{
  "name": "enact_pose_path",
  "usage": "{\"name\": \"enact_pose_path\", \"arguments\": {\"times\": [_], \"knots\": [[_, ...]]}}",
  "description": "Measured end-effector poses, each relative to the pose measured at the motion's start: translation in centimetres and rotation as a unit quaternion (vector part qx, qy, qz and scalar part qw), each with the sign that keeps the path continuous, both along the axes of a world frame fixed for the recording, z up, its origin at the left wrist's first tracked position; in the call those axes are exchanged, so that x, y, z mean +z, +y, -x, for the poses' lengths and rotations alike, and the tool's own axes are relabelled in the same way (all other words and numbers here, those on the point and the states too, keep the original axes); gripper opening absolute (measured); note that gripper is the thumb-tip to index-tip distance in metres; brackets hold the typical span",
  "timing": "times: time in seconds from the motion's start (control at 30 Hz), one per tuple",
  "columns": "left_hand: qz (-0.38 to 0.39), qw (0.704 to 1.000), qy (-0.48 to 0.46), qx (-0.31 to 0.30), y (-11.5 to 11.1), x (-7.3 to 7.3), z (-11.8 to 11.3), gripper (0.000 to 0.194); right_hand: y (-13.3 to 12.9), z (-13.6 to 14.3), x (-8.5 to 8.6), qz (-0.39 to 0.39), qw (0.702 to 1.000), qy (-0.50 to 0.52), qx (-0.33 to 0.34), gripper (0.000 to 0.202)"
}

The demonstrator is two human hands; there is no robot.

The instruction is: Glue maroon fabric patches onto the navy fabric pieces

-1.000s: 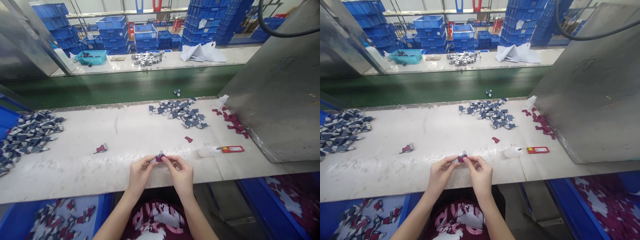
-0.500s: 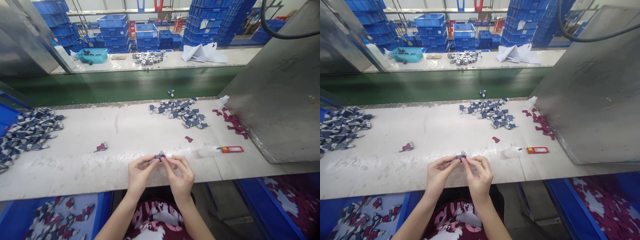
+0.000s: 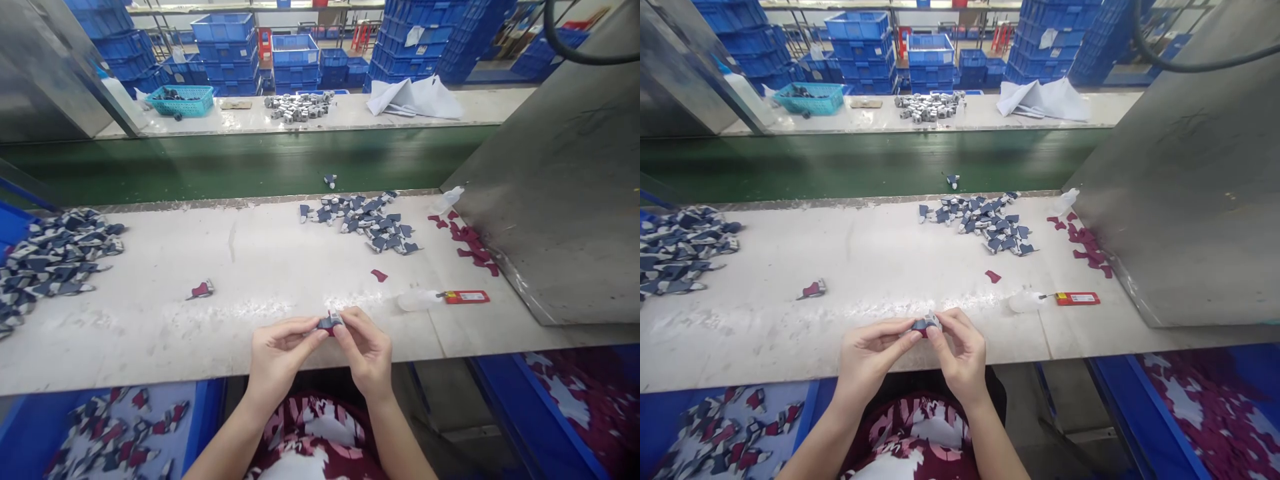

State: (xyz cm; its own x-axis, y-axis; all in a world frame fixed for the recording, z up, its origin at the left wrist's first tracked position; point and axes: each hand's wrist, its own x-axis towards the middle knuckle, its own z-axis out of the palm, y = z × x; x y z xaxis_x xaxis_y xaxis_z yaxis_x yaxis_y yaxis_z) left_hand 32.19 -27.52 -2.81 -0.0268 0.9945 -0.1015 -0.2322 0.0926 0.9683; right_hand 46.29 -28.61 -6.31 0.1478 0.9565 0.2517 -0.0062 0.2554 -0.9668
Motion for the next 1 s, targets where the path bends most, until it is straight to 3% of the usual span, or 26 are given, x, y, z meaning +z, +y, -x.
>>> {"name": "enact_pose_path", "arguments": {"times": [0.23, 0.47, 0.63, 1.0], "knots": [[-0.044, 0.999, 0.017, 0.018, -0.2, 1.1, -0.3, 0.018, -0.1, 0.5, 0.4, -0.012, 1.000, 0.020, -0.007, 0.018], [-0.078, 0.996, 0.031, 0.043, -0.9, 1.0, -0.7, 0.027, -0.4, 1.2, 0.6, 0.001, 0.999, 0.031, -0.041, 0.020], [-0.093, 0.993, 0.041, 0.059, -1.0, 0.9, -0.7, 0.026, -0.4, 1.1, 0.7, -0.009, 1.000, 0.012, -0.026, 0.023], [-0.162, 0.970, 0.147, 0.107, -1.3, -0.8, -0.9, 0.023, 0.1, 1.6, 1.0, 0.040, 0.998, 0.010, -0.038, 0.016]]}}
